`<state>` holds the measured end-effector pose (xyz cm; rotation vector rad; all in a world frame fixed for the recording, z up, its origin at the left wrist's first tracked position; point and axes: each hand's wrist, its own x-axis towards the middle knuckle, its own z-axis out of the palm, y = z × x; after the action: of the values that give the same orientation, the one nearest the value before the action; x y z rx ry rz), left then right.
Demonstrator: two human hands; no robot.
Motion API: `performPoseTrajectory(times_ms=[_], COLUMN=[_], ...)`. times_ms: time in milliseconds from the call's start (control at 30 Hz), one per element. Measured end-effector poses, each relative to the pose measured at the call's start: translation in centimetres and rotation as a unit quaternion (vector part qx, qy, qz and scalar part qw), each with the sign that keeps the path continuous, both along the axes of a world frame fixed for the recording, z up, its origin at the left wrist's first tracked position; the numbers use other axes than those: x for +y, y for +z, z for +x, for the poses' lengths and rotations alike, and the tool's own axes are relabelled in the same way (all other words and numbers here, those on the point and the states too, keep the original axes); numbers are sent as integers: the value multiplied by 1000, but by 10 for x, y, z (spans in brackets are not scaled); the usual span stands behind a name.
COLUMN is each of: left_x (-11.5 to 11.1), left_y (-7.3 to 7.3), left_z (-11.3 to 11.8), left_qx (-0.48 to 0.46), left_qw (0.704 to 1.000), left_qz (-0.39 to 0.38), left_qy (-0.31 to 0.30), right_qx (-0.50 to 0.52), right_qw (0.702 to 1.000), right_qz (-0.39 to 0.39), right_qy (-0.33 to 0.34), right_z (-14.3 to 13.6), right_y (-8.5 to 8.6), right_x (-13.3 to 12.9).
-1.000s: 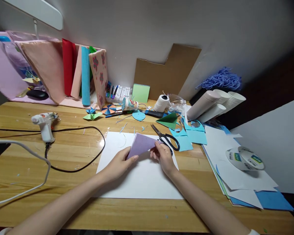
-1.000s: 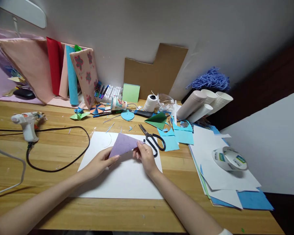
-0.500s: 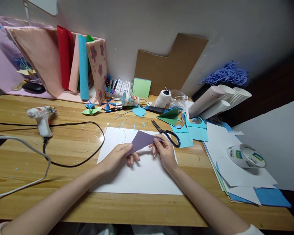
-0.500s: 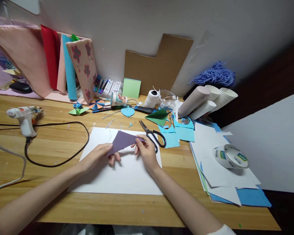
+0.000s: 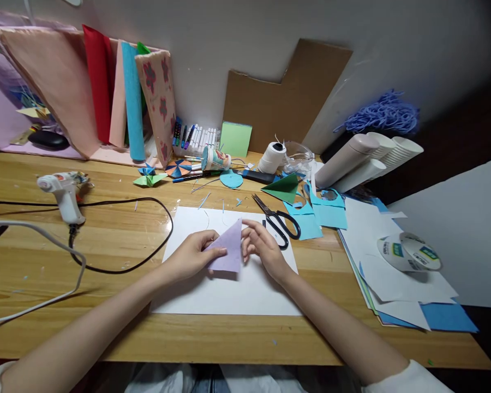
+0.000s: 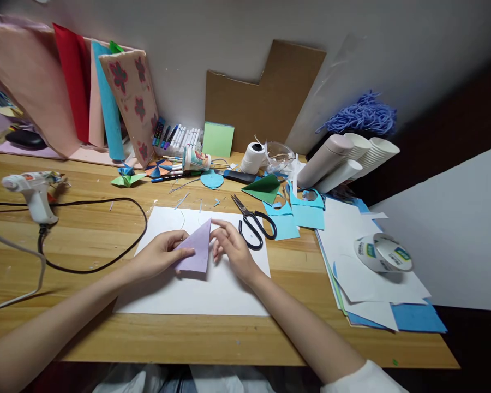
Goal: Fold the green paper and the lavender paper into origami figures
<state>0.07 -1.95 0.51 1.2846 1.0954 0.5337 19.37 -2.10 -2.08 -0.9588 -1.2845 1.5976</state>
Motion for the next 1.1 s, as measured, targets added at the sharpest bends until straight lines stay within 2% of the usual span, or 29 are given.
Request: performPoseTrajectory(times_ms=[100,233,500,733,900,1000,1100], left_x=[-3,-8,-11,-11,-15,-17,-19], left_y=[-3,-5,-1,2,2,2,3], left_z=[2,5,6,6,4,3,4], left_qx=[25,48,19,43,70,80,73], left_qw=[999,993,993,990,978,969,973], left_qz=[36,75,31,63,163,204,191], left_qy=[-27,-76,-115,-122,-105,-115,-104], right_qx=[-46,-87,-105,-128,-125,-127,-108], right_qw=[999,996,994,988,985,987,992], right_qz=[9,21,22,50,49,46,33], right_qy=[24,-11,-34,-63,-105,-89,-58], right_z=[-1,-2,-4,-1,1,0,0], right_y=[0,0,-2,1,-4,-6,-4], right_x=[0,-3,-5,-3,2,1,-1])
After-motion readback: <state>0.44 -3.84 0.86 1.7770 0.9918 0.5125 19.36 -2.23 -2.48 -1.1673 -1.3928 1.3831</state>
